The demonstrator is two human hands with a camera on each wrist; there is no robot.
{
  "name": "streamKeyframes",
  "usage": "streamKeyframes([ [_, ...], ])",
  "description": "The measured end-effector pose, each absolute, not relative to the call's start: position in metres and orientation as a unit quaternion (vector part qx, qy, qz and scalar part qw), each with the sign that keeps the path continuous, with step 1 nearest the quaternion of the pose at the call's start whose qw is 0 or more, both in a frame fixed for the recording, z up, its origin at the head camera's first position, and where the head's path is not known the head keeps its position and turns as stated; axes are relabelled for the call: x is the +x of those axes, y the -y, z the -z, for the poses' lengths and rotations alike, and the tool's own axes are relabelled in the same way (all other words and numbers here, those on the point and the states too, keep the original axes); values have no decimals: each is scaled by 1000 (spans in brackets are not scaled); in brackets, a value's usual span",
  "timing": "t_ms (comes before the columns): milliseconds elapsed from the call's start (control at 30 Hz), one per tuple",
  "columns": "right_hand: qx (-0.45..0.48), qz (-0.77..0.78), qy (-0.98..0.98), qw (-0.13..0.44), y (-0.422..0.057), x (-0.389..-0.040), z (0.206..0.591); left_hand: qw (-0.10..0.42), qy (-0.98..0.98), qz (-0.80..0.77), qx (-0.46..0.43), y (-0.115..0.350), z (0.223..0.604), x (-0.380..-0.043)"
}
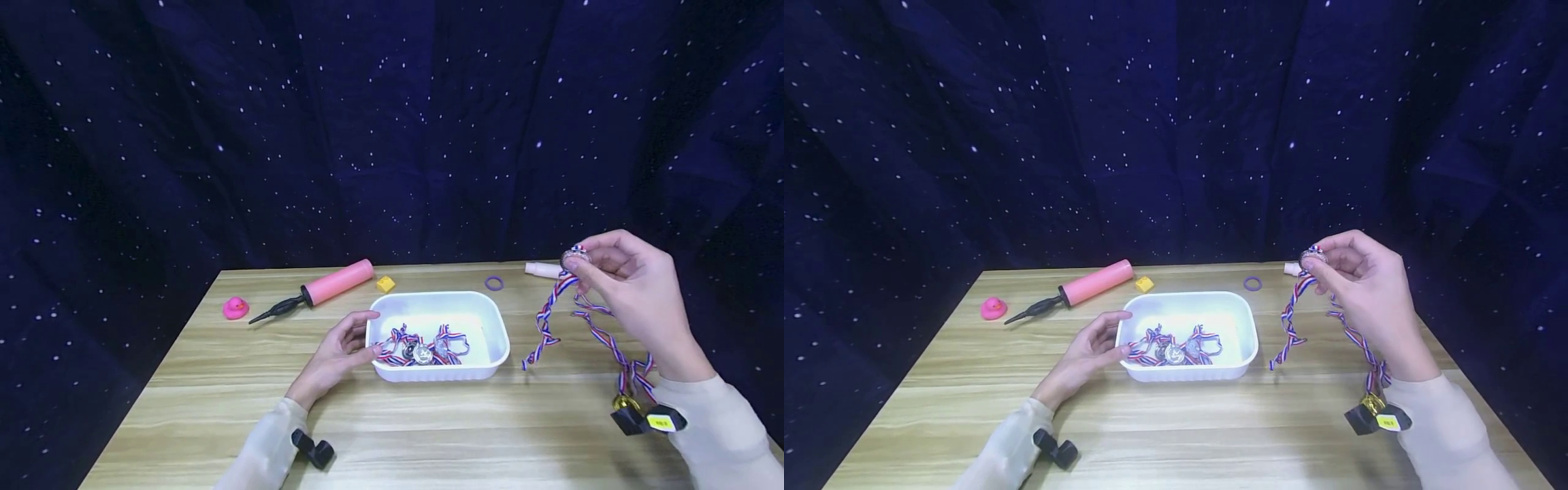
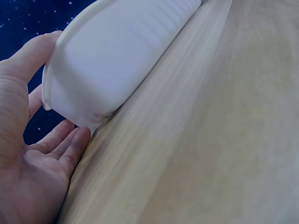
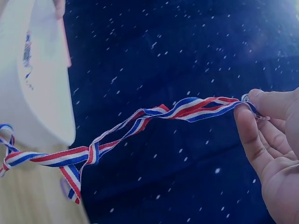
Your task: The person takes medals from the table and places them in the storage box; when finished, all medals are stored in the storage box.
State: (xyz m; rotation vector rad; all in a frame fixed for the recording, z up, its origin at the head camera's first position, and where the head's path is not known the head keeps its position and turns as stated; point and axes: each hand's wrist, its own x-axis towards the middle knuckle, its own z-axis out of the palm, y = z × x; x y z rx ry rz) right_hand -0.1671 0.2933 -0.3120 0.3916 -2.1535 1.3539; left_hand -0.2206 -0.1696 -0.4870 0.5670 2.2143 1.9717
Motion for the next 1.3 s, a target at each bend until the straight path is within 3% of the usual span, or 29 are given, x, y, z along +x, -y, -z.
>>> streamKeyframes([
  [267, 207, -543, 757, 298, -268, -179, 285, 61, -733, -652, 183, 173, 488, -219],
  [500, 250, -606, 704, 274, -243, -192, 277, 62, -735, -651, 178, 173, 487, -218],
  [1300, 207, -588, 767, 153, -205, -228, 351, 62, -726, -656, 197, 170, 486, -219],
])
